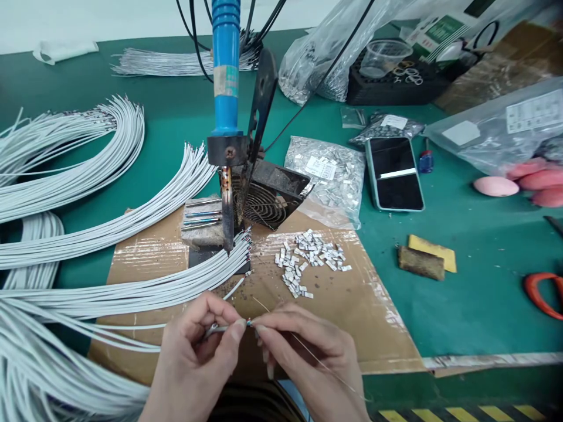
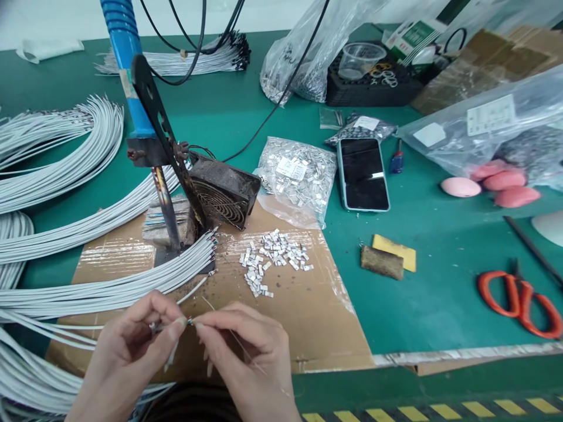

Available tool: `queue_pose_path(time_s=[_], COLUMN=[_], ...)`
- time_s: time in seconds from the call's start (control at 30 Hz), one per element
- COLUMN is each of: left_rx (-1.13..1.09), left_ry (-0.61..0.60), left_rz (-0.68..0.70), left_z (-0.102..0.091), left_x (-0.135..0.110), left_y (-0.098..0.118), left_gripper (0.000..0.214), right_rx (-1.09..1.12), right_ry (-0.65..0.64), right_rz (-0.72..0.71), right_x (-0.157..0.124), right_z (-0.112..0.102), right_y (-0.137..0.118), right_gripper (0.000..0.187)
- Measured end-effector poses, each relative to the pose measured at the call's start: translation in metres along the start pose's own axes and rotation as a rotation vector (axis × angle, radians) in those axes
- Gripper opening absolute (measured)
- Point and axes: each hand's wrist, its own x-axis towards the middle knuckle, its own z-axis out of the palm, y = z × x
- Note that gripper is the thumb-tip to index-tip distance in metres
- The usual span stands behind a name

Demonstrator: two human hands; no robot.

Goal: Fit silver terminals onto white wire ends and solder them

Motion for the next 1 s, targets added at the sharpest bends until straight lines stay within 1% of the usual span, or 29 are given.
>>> queue_pose_path(time_s=[0.37, 0.5, 0.57, 0.63, 0.7, 0.77, 0.83, 0.9, 0.93, 1.0], left_rx=[0.001, 0.0, -0.007, -0.022, -0.033, -0.032, -0.03, -0.034, -0.033, -0.018], left_ry=[0.011, 0.005, 0.006, 0.007, 0.008, 0.013, 0.019, 0.023, 0.024, 0.021], left_rz=[0.008, 0.009, -0.004, -0.038, -0.057, -0.045, -0.036, -0.042, -0.044, -0.032], left_z=[0.0, 0.0, 0.0, 0.001, 0.001, 0.002, 0.003, 0.004, 0.003, 0.003], left_x=[0.0, 0.0, 0.0, 0.0, 0.001, 0.001, 0.001, 0.001, 0.001, 0.001], left_y=[-0.001, 0.0, 0.0, -0.001, -0.002, -0.002, -0.002, -0.002, -0.002, -0.003], left_gripper=[0.017, 0.018, 0.019, 0.02, 0.021, 0.021, 0.02, 0.02, 0.02, 0.019], right_rx=[0.022, -0.002, -0.074, -0.198, -0.335, -0.44, -0.499, -0.509, -0.492, -0.404], right_ry=[0.018, 0.0, -0.036, -0.047, -0.025, -0.006, -0.016, 0.018, 0.057, 0.151], right_rz=[0.002, -0.041, -0.143, -0.312, -0.487, -0.615, -0.676, -0.663, -0.622, -0.479], right_x=[0.0, 0.001, 0.001, 0.001, 0.0, 0.0, 0.0, 0.0, 0.0, 0.001], right_z=[0.002, 0.0, -0.003, -0.005, -0.007, -0.009, -0.011, -0.013, -0.013, -0.012], right_y=[0.0, 0.003, 0.004, 0.006, 0.006, 0.005, 0.003, 0.002, 0.002, 0.002], right_gripper=[0.009, 0.014, 0.022, 0.034, 0.042, 0.044, 0.044, 0.041, 0.038, 0.029])
